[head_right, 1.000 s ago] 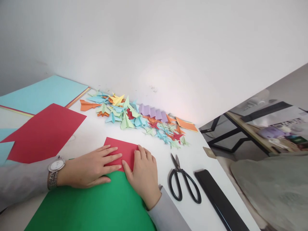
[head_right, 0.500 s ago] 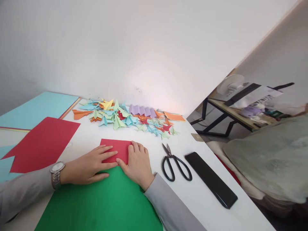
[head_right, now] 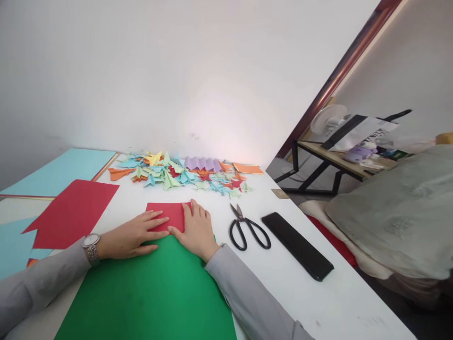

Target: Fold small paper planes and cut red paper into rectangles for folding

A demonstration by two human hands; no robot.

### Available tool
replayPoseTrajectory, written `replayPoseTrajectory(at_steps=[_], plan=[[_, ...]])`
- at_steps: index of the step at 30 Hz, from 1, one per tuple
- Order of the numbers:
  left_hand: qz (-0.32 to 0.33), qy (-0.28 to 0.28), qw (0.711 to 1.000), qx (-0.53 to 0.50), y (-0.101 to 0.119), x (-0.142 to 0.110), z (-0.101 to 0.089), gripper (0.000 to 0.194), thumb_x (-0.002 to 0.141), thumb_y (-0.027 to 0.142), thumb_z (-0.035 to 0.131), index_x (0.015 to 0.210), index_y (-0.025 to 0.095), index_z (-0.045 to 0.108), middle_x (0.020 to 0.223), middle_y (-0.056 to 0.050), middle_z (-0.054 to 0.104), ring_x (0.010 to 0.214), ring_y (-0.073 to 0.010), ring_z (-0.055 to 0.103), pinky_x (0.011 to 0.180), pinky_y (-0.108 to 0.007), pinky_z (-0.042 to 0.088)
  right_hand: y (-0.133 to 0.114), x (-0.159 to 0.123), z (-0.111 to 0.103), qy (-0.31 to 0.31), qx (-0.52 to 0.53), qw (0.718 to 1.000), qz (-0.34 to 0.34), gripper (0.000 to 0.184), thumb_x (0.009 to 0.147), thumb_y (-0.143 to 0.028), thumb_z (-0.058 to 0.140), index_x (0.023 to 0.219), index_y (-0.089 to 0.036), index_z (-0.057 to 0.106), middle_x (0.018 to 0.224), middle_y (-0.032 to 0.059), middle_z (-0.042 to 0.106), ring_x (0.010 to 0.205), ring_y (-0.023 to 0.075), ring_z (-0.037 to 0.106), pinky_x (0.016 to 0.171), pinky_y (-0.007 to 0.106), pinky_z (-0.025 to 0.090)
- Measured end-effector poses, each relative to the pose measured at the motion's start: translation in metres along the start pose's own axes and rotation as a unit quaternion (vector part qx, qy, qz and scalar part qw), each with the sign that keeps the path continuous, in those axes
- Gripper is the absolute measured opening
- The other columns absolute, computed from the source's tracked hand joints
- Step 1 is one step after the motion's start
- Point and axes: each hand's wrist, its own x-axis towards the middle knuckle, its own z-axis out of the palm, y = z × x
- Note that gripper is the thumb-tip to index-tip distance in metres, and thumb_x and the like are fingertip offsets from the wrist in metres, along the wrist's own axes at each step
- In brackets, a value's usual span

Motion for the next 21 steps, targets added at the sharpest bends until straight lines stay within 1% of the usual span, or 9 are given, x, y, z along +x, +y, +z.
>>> replayPoseTrajectory(at_steps=[3,5,8,11,13,15,18,19,21], plan=[[0.007,0.011,1.000,-0.012,-0.002,-0.005,-0.002,0.036,0.090,0.028,0.054,0.124,0.020,0.062,0.139,-0.014,0.053,0.132,-0.0346,0.043,0.104,-0.055,0.041,0.003,0.000,-0.003,-0.012,0.010,1.000,0.006,0.080,0.083,-0.064,0.051,0.141,-0.010,0.040,0.150,0.0260,0.033,0.136,0.0365,0.035,0.104,0.052,0.032],[0.008,0.016,1.000,-0.022,-0.003,-0.010,-0.003,0.034,0.091,0.025,0.051,0.122,0.019,0.064,0.137,-0.014,0.055,0.132,-0.0326,0.045,0.104,-0.053,0.042,0.008,-0.001,-0.006,-0.032,0.013,0.999,0.023,0.085,0.081,-0.067,0.052,0.144,-0.012,0.036,0.152,0.0259,0.028,0.138,0.0372,0.031,0.105,0.054,0.030],[-0.006,0.023,0.999,-0.037,-0.003,-0.020,-0.007,0.033,0.094,0.019,0.044,0.121,0.017,0.064,0.135,-0.012,0.058,0.131,-0.0274,0.047,0.106,-0.048,0.042,0.017,-0.002,-0.008,-0.076,0.012,0.996,0.053,0.092,0.079,-0.069,0.053,0.148,-0.015,0.028,0.155,0.0260,0.022,0.140,0.0398,0.027,0.104,0.059,0.028],[-0.029,0.026,0.998,-0.052,-0.003,-0.030,-0.011,0.033,0.096,0.017,0.041,0.119,0.017,0.065,0.131,-0.011,0.061,0.129,-0.0237,0.050,0.108,-0.046,0.041,0.029,-0.001,-0.009,-0.103,0.013,0.993,0.062,0.091,0.078,-0.069,0.054,0.149,-0.018,0.025,0.156,0.0253,0.019,0.141,0.0417,0.024,0.102,0.063,0.028],[-0.044,0.030,0.997,-0.057,-0.004,-0.035,-0.013,0.033,0.096,0.017,0.040,0.119,0.017,0.065,0.129,-0.011,0.063,0.128,-0.0224,0.051,0.109,-0.045,0.040,0.037,0.000,-0.010,-0.101,0.010,0.993,0.068,0.093,0.076,-0.067,0.058,0.149,-0.020,0.025,0.156,0.0249,0.018,0.141,0.0421,0.023,0.101,0.063,0.029],[-0.055,0.030,0.996,-0.056,-0.004,-0.041,-0.013,0.034,0.096,0.018,0.040,0.121,0.016,0.063,0.127,-0.011,0.064,0.128,-0.0212,0.051,0.109,-0.042,0.039,0.045,0.001,-0.010,-0.094,0.007,0.992,0.083,0.098,0.073,-0.065,0.063,0.149,-0.020,0.024,0.156,0.0248,0.017,0.141,0.0419,0.022,0.101,0.063,0.029],[-0.069,0.023,0.996,-0.045,-0.005,-0.046,-0.011,0.035,0.097,0.019,0.039,0.123,0.015,0.061,0.127,-0.011,0.064,0.128,-0.0205,0.050,0.109,-0.041,0.039,0.056,0.003,-0.012,-0.106,0.017,0.988,0.109,0.104,0.068,-0.065,0.067,0.150,-0.019,0.021,0.156,0.0253,0.017,0.141,0.0423,0.022,0.102,0.063,0.028],[-0.070,0.025,0.996,-0.040,-0.005,-0.047,-0.010,0.034,0.096,0.018,0.040,0.122,0.015,0.062,0.126,-0.010,0.065,0.128,-0.0206,0.051,0.109,-0.041,0.040,0.058,0.003,-0.012,-0.109,0.022,0.988,0.107,0.105,0.068,-0.065,0.067,0.150,-0.019,0.022,0.155,0.0256,0.017,0.141,0.0424,0.022,0.102,0.063,0.028],[-0.068,0.047,0.996,-0.023,-0.004,-0.047,-0.008,0.031,0.095,0.018,0.042,0.118,0.017,0.064,0.124,-0.009,0.066,0.124,-0.0215,0.054,0.108,-0.044,0.040,0.060,0.004,-0.013,-0.096,0.033,0.992,0.078,0.101,0.069,-0.064,0.067,0.149,-0.020,0.024,0.155,0.0256,0.019,0.141,0.0416,0.022,0.103,0.063,0.027]])
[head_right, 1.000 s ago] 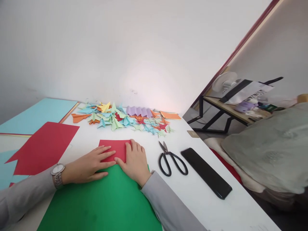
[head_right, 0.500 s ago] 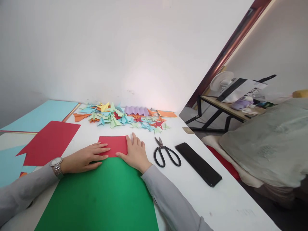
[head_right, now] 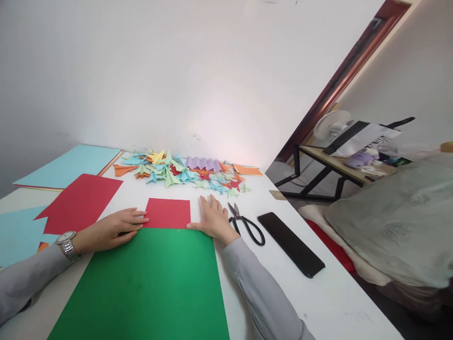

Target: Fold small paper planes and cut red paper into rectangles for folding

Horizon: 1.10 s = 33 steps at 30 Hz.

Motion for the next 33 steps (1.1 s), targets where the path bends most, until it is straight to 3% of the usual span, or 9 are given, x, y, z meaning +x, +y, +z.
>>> replayPoseTrajectory(at_steps=[5,8,10,14,17,21,27,33], plan=[[0.025,0.068,0.996,0.055,0.010,0.015,0.005,0.024,0.094,0.021,0.048,0.105,0.015,0.068,0.121,-0.011,0.067,0.118,-0.0251,0.058,0.103,-0.047,0.044,-0.020,-0.005,0.002,0.088,0.028,0.987,-0.134,0.071,0.085,-0.055,0.054,0.142,-0.015,0.040,0.151,0.0253,0.029,0.141,0.0340,0.027,0.107,0.059,0.027],[0.035,0.054,0.995,0.074,0.017,0.033,0.009,0.025,0.091,0.028,0.054,0.108,0.014,0.066,0.122,-0.014,0.065,0.116,-0.0272,0.058,0.097,-0.045,0.048,-0.037,-0.011,0.006,0.060,0.003,0.967,-0.247,0.061,0.085,-0.053,0.057,0.136,-0.021,0.049,0.146,0.0180,0.043,0.137,0.0313,0.035,0.108,0.060,0.026],[0.038,0.039,0.995,0.089,0.019,0.045,0.011,0.023,0.092,0.025,0.051,0.104,0.012,0.066,0.115,-0.016,0.067,0.107,-0.0259,0.062,0.090,-0.043,0.052,-0.044,-0.013,0.009,0.054,-0.012,0.958,-0.283,0.053,0.087,-0.052,0.056,0.130,-0.021,0.056,0.139,0.0160,0.053,0.129,0.0295,0.046,0.106,0.058,0.032],[0.052,-0.008,0.991,0.124,0.018,0.061,0.011,0.021,0.092,0.015,0.045,0.091,0.010,0.065,0.089,-0.013,0.070,0.083,-0.0244,0.066,0.072,-0.037,0.055,-0.047,-0.010,0.015,0.127,-0.049,0.933,-0.333,0.031,0.091,-0.037,0.056,0.114,-0.017,0.065,0.122,0.0136,0.065,0.115,0.0244,0.057,0.096,0.041,0.044],[0.043,0.006,0.987,0.152,0.015,0.065,0.012,0.019,0.091,0.014,0.044,0.088,0.011,0.063,0.079,-0.011,0.066,0.069,-0.0219,0.064,0.061,-0.034,0.052,-0.054,-0.001,0.016,0.171,-0.106,0.916,-0.347,0.018,0.093,-0.019,0.051,0.102,-0.016,0.067,0.100,0.0087,0.072,0.092,0.0199,0.064,0.083,0.035,0.047],[0.047,0.049,0.975,0.213,0.012,0.066,0.022,0.021,0.088,0.007,0.042,0.082,0.011,0.062,0.074,-0.012,0.065,0.065,-0.0231,0.062,0.057,-0.035,0.049,-0.074,0.013,0.021,0.188,-0.173,0.897,-0.361,0.014,0.091,-0.014,0.052,0.087,-0.014,0.065,0.080,0.0057,0.069,0.074,0.0194,0.061,0.073,0.034,0.045],[0.040,0.085,0.972,0.217,0.004,0.063,0.036,0.018,0.085,0.009,0.046,0.087,0.008,0.065,0.079,-0.014,0.068,0.070,-0.0247,0.063,0.061,-0.038,0.048,-0.087,0.020,0.032,0.237,-0.182,0.884,-0.360,0.017,0.091,-0.010,0.049,0.090,-0.012,0.067,0.084,0.0092,0.070,0.078,0.0215,0.061,0.084,0.038,0.043],[0.029,0.110,0.979,0.172,-0.008,0.060,0.031,0.023,0.091,0.013,0.041,0.088,0.015,0.064,0.083,-0.011,0.068,0.078,-0.0208,0.062,0.078,-0.038,0.048,-0.071,0.019,0.030,0.238,-0.129,0.909,-0.318,0.022,0.091,-0.010,0.047,0.097,-0.017,0.067,0.093,0.0087,0.073,0.085,0.0212,0.063,0.093,0.041,0.040]])
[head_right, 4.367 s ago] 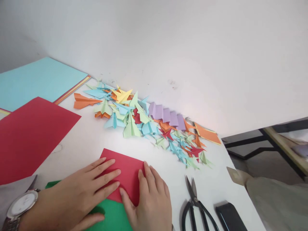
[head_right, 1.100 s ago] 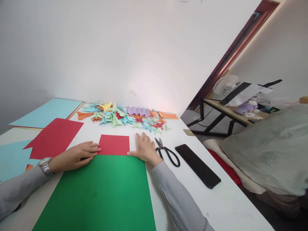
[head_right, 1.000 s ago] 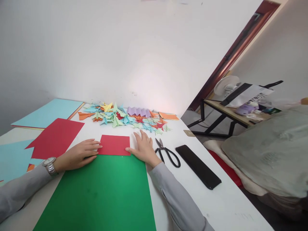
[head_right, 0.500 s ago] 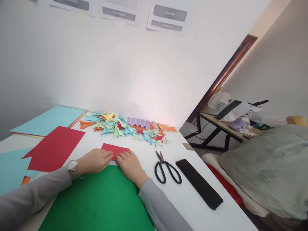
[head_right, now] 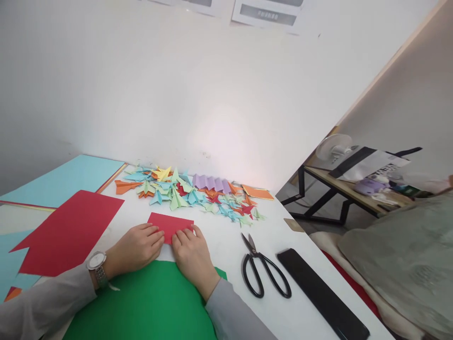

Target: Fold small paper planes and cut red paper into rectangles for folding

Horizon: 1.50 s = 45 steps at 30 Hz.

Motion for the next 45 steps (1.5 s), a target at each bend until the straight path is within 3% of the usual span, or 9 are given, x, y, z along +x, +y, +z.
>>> replayPoseTrajectory(at_steps=[11,14,17,20,23,26,31,36,45], plan=[[-0.081,0.058,0.993,0.057,-0.034,-0.009,-0.010,0.025,0.091,0.014,0.041,0.087,0.017,0.066,0.084,-0.009,0.071,0.074,-0.0193,0.064,0.077,-0.038,0.051,0.026,-0.011,0.007,0.065,-0.012,0.992,0.109,0.030,0.093,-0.007,0.042,0.107,-0.018,0.067,0.104,0.0078,0.074,0.095,0.0203,0.064,0.097,0.041,0.034],[-0.102,0.122,0.981,0.115,-0.037,-0.008,-0.014,0.022,0.090,0.012,0.044,0.087,0.016,0.066,0.085,-0.008,0.073,0.079,-0.0210,0.067,0.080,-0.040,0.052,0.029,-0.012,0.007,0.074,-0.025,0.989,0.127,0.029,0.093,-0.007,0.044,0.109,-0.017,0.066,0.104,0.0084,0.074,0.093,0.0200,0.064,0.096,0.041,0.034],[-0.059,0.185,0.973,0.124,-0.025,-0.002,-0.017,0.019,0.087,0.012,0.050,0.096,0.015,0.066,0.101,-0.010,0.073,0.100,-0.0258,0.066,0.092,-0.045,0.048,0.026,-0.009,0.008,0.079,-0.024,0.992,0.091,0.026,0.093,-0.009,0.047,0.108,-0.018,0.066,0.104,0.0075,0.074,0.095,0.0201,0.064,0.097,0.041,0.035],[0.000,0.184,0.979,0.087,-0.006,0.007,-0.015,0.020,0.087,0.016,0.053,0.103,0.012,0.066,0.105,-0.012,0.072,0.107,-0.0270,0.063,0.096,-0.046,0.046,0.016,-0.006,0.008,0.104,-0.013,0.994,0.037,0.023,0.094,-0.011,0.048,0.107,-0.017,0.066,0.103,0.0073,0.074,0.096,0.0205,0.064,0.098,0.042,0.035],[0.021,0.166,0.983,0.077,0.006,0.011,-0.009,0.018,0.086,0.010,0.052,0.095,0.011,0.067,0.092,-0.011,0.073,0.094,-0.0250,0.066,0.092,-0.046,0.047,0.004,-0.002,0.004,0.126,-0.005,0.992,0.010,0.022,0.095,-0.014,0.047,0.108,-0.015,0.065,0.103,0.0089,0.074,0.097,0.0218,0.064,0.098,0.044,0.037],[0.028,0.164,0.983,0.081,0.009,0.010,-0.006,0.020,0.087,0.006,0.047,0.088,0.011,0.067,0.085,-0.010,0.072,0.082,-0.0216,0.066,0.087,-0.042,0.050,-0.005,0.001,-0.001,0.137,-0.001,0.990,-0.019,0.024,0.094,-0.015,0.046,0.109,-0.012,0.065,0.104,0.0119,0.073,0.099,0.0237,0.063,0.097,0.045,0.040],[0.050,0.158,0.982,0.088,0.007,0.008,-0.006,0.023,0.088,0.008,0.045,0.082,0.013,0.067,0.080,-0.008,0.071,0.080,-0.0209,0.065,0.086,-0.041,0.050,-0.009,0.003,-0.004,0.134,-0.015,0.989,-0.068,0.028,0.092,-0.009,0.041,0.104,-0.009,0.066,0.101,0.0125,0.073,0.097,0.0245,0.062,0.096,0.044,0.041],[0.062,0.141,0.983,0.095,-0.001,0.004,-0.007,0.019,0.087,0.008,0.049,0.084,0.011,0.067,0.085,-0.009,0.072,0.080,-0.0211,0.065,0.083,-0.042,0.050,-0.001,0.001,-0.004,0.123,-0.018,0.991,-0.054,0.026,0.089,-0.011,0.044,0.104,-0.010,0.066,0.100,0.0116,0.074,0.093,0.0250,0.063,0.095,0.046,0.039],[0.039,0.161,0.980,0.111,-0.017,-0.002,-0.012,0.020,0.088,0.008,0.050,0.079,0.013,0.067,0.085,-0.009,0.073,0.078,-0.0199,0.066,0.078,-0.040,0.050,0.034,-0.009,0.002,0.148,-0.027,0.985,0.084,0.021,0.088,-0.009,0.046,0.093,-0.014,0.066,0.084,0.0074,0.075,0.082,0.0204,0.066,0.091,0.039,0.038]])
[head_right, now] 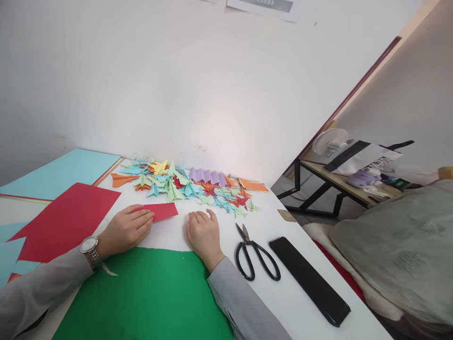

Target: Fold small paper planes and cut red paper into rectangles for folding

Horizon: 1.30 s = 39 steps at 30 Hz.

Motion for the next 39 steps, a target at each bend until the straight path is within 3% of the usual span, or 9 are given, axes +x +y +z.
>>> replayPoseTrajectory(at_steps=[3,6,9,12,34,39], plan=[[-0.011,0.005,1.000,-0.019,0.002,0.001,0.001,0.019,0.087,0.007,0.051,0.080,0.013,0.067,0.085,-0.009,0.073,0.079,-0.0197,0.066,0.078,-0.040,0.050,-0.003,0.001,-0.004,0.025,0.016,1.000,0.007,0.024,0.089,-0.009,0.046,0.102,-0.012,0.065,0.093,0.0093,0.075,0.090,0.0209,0.066,0.092,0.039,0.038],[-0.002,0.002,0.999,-0.044,0.008,0.003,0.003,0.018,0.086,0.006,0.051,0.085,0.014,0.068,0.088,-0.009,0.073,0.082,-0.0199,0.066,0.082,-0.041,0.049,-0.017,0.004,-0.006,0.017,0.042,0.997,-0.058,0.026,0.091,-0.014,0.047,0.112,-0.010,0.062,0.110,0.0123,0.072,0.103,0.0235,0.063,0.095,0.041,0.039],[-0.001,-0.007,0.999,-0.049,0.016,0.006,0.004,0.019,0.086,0.007,0.051,0.087,0.013,0.069,0.088,-0.009,0.073,0.082,-0.0206,0.065,0.084,-0.042,0.049,-0.031,0.007,-0.006,0.016,0.051,0.990,-0.128,0.023,0.093,-0.010,0.046,0.102,-0.014,0.066,0.104,0.0085,0.074,0.100,0.0220,0.063,0.097,0.041,0.040],[0.007,-0.019,0.999,-0.042,0.022,0.008,0.004,0.019,0.086,0.007,0.051,0.085,0.012,0.069,0.087,-0.008,0.073,0.082,-0.0217,0.065,0.086,-0.044,0.049,-0.037,0.008,-0.005,0.015,0.048,0.987,-0.155,0.025,0.094,-0.009,0.043,0.095,-0.014,0.068,0.097,0.0082,0.075,0.097,0.0207,0.064,0.097,0.040,0.041],[-0.035,-0.017,0.999,0.005,-0.011,-0.003,-0.004,0.020,0.086,0.009,0.052,0.090,0.018,0.070,0.095,-0.006,0.075,0.086,-0.0218,0.067,0.088,-0.044,0.047,-0.014,0.000,-0.006,0.042,0.012,0.998,-0.046,0.026,0.086,-0.002,0.050,0.098,-0.017,0.068,0.099,0.0062,0.075,0.094,0.0216,0.063,0.093,0.041,0.036],[-0.106,0.008,0.994,-0.034,-0.018,-0.012,0.001,0.020,0.086,0.011,0.052,0.091,0.019,0.070,0.095,-0.007,0.075,0.085,-0.0203,0.068,0.089,-0.042,0.048,-0.002,-0.004,-0.002,0.065,0.019,0.998,-0.007,0.026,0.086,-0.002,0.047,0.094,-0.015,0.068,0.093,0.0086,0.076,0.088,0.0218,0.065,0.087,0.040,0.040]])
